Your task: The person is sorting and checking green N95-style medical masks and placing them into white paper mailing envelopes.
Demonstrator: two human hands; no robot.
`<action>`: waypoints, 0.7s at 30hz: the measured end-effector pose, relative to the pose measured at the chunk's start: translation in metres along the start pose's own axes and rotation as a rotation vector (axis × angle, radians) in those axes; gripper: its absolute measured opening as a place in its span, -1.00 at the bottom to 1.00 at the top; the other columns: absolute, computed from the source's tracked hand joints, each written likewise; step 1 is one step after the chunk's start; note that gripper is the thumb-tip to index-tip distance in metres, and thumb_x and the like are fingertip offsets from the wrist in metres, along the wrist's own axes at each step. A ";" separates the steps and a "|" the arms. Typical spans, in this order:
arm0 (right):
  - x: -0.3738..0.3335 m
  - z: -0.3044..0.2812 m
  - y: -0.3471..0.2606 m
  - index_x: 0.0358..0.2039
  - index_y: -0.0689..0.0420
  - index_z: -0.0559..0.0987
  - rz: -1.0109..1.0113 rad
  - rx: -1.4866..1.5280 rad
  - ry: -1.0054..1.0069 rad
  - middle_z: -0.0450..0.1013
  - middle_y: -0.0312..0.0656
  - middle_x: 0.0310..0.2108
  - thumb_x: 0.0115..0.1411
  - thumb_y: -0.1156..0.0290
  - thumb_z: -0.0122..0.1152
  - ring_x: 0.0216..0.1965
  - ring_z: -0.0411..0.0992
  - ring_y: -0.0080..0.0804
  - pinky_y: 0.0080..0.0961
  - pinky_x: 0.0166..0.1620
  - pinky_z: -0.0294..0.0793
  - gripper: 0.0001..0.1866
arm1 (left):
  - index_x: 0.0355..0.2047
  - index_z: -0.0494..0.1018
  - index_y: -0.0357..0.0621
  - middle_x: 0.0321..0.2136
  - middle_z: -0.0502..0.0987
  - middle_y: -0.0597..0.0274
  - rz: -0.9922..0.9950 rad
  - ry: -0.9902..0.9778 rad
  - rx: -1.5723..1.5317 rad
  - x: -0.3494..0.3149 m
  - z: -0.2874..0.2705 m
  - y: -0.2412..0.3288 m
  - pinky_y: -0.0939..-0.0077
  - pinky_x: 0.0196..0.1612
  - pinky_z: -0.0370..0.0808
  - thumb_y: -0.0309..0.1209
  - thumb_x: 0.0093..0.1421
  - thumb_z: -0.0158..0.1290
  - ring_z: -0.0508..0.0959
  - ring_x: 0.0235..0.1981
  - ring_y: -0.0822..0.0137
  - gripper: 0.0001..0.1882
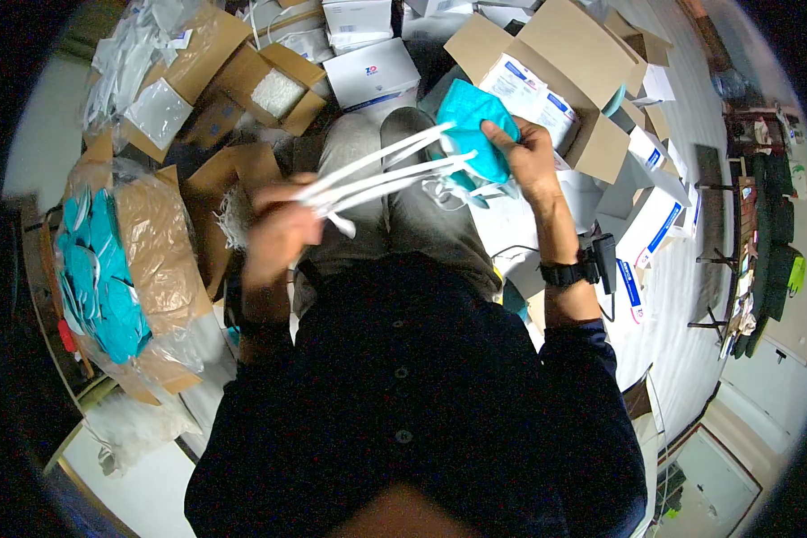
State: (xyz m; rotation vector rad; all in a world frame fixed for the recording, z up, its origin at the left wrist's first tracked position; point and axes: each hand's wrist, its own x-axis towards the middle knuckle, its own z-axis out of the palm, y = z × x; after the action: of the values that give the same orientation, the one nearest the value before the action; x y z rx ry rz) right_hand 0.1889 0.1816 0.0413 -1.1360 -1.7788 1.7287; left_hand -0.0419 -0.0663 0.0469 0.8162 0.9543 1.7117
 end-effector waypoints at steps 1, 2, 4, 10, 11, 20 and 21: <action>0.000 0.001 0.005 -0.33 0.26 0.62 -0.014 -0.010 0.008 0.53 -0.34 -0.49 0.19 0.30 0.26 -0.51 0.38 -0.67 -0.69 -0.39 0.38 -0.76 | -0.38 0.51 -0.25 -0.53 0.51 0.20 0.045 0.093 -0.135 -0.002 -0.005 -0.001 0.36 -0.26 0.40 -0.38 0.18 0.00 0.50 -0.41 0.25 -0.82; -0.001 0.003 0.013 -0.34 0.26 0.63 -0.027 -0.021 0.016 0.53 -0.34 -0.49 0.19 0.30 0.26 -0.52 0.37 -0.68 -0.68 -0.40 0.37 -0.76 | -0.34 0.51 -0.25 -0.51 0.51 0.18 0.098 0.176 -0.266 -0.003 -0.011 -0.002 0.29 -0.21 0.41 -0.36 0.19 -0.02 0.52 -0.37 0.20 -0.79; -0.004 0.013 0.015 -0.37 0.26 0.63 -0.022 -0.092 -0.005 0.53 -0.33 -0.50 0.19 0.30 0.25 -0.53 0.36 -0.68 -0.66 -0.42 0.36 -0.76 | -0.31 0.49 -0.26 -0.48 0.51 0.17 -0.062 0.405 -0.544 -0.005 0.008 0.010 0.20 -0.15 0.39 -0.32 0.20 -0.05 0.51 -0.32 0.17 -0.76; 0.011 0.007 0.040 -0.34 0.30 0.61 0.001 -0.340 0.180 0.53 -0.18 -0.47 0.12 0.18 0.34 -0.44 0.39 -0.59 -0.58 -0.38 0.39 -0.63 | -0.39 0.44 -0.30 -0.72 0.15 0.44 -0.378 0.050 -0.550 0.024 0.022 -0.028 0.64 -0.59 0.03 -0.14 0.33 -0.23 0.09 -0.69 0.55 -0.55; 0.011 0.003 0.041 -0.33 0.31 0.61 0.019 -0.360 0.246 0.52 -0.16 -0.46 0.10 0.17 0.35 -0.42 0.39 -0.58 -0.57 -0.38 0.39 -0.61 | -0.39 0.44 -0.30 -0.72 0.15 0.44 -0.388 0.037 -0.498 0.025 0.021 -0.026 0.64 -0.60 0.03 -0.13 0.33 -0.23 0.09 -0.69 0.56 -0.54; -0.023 0.062 -0.029 -0.04 0.08 0.54 -0.460 -0.309 -0.264 0.50 -0.26 -0.33 0.00 0.46 0.36 -0.43 0.36 -0.54 -0.54 -0.39 0.37 -0.55 | -0.39 0.45 -0.29 -0.71 0.23 0.45 -0.544 0.030 -0.155 0.033 0.015 -0.030 0.71 -0.66 0.00 -0.15 0.32 -0.16 0.10 -0.72 0.65 -0.58; -0.022 0.082 -0.023 -0.03 0.03 0.54 -0.550 -0.288 -0.259 0.51 -0.20 -0.44 -0.03 0.45 0.36 -0.51 0.40 -0.44 -0.47 -0.41 0.39 -0.53 | -0.41 0.46 -0.28 -0.70 0.26 0.44 -0.566 0.014 -0.142 0.032 0.013 -0.032 0.72 -0.66 0.00 -0.17 0.31 -0.14 0.10 -0.72 0.66 -0.60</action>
State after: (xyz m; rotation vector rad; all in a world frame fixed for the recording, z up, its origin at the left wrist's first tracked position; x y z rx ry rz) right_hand 0.1331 0.1160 0.0564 -0.4501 -2.2813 1.3582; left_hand -0.0263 -0.0264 0.0275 0.3873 0.9497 1.2729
